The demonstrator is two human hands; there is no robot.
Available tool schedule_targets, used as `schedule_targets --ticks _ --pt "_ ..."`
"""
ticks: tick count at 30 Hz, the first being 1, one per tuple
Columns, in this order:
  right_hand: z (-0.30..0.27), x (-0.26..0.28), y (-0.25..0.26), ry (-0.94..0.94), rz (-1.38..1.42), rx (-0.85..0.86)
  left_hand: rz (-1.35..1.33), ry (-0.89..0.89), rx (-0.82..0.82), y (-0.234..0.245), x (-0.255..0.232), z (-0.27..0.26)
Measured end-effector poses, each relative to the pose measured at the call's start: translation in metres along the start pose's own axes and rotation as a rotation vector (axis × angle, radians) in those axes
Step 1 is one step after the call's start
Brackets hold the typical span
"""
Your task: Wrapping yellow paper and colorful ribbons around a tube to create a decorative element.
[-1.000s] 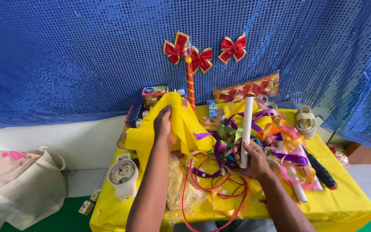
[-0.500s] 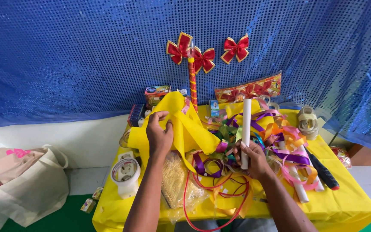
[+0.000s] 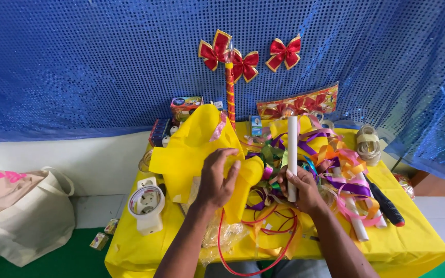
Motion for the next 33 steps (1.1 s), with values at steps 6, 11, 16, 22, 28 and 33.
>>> schedule_targets --ticks 6,11,16,22,28,33 --pt "-0.006 0.01 -0.012 -0.024 -0.069 0.025 0.012 0.342 0.558 -0.07 0.014 -0.024" --pt "-0.009 0.028 -0.024 -0.011 -0.184 0.075 0.063 0.42 0.605 -0.093 0.047 -0.029" --pt "-0.009 0.039 -0.034 0.008 -0.358 0.056 -0.146 0.465 0.505 -0.096 0.062 -0.027" --pt "-0.014 0.061 -0.056 0.2 -0.742 0.088 -0.377 0.487 0.382 -0.09 0.087 -0.039" --pt "-0.023 0.076 -0.082 0.442 -1.033 0.184 -0.472 0.587 0.315 -0.086 0.119 -0.056" --pt "-0.028 0.088 -0.082 0.41 -1.347 0.167 -0.487 0.68 0.25 -0.087 0.125 -0.059"
Point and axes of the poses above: each hand's wrist, its own z-axis towards the middle knuckle, its own y-axis out of the back of the hand, x = y × z, the point moved 10 cm from there along z, towards the middle knuckle, and after that the axes turned 13 degrees about -z, right-handed, at the moved point
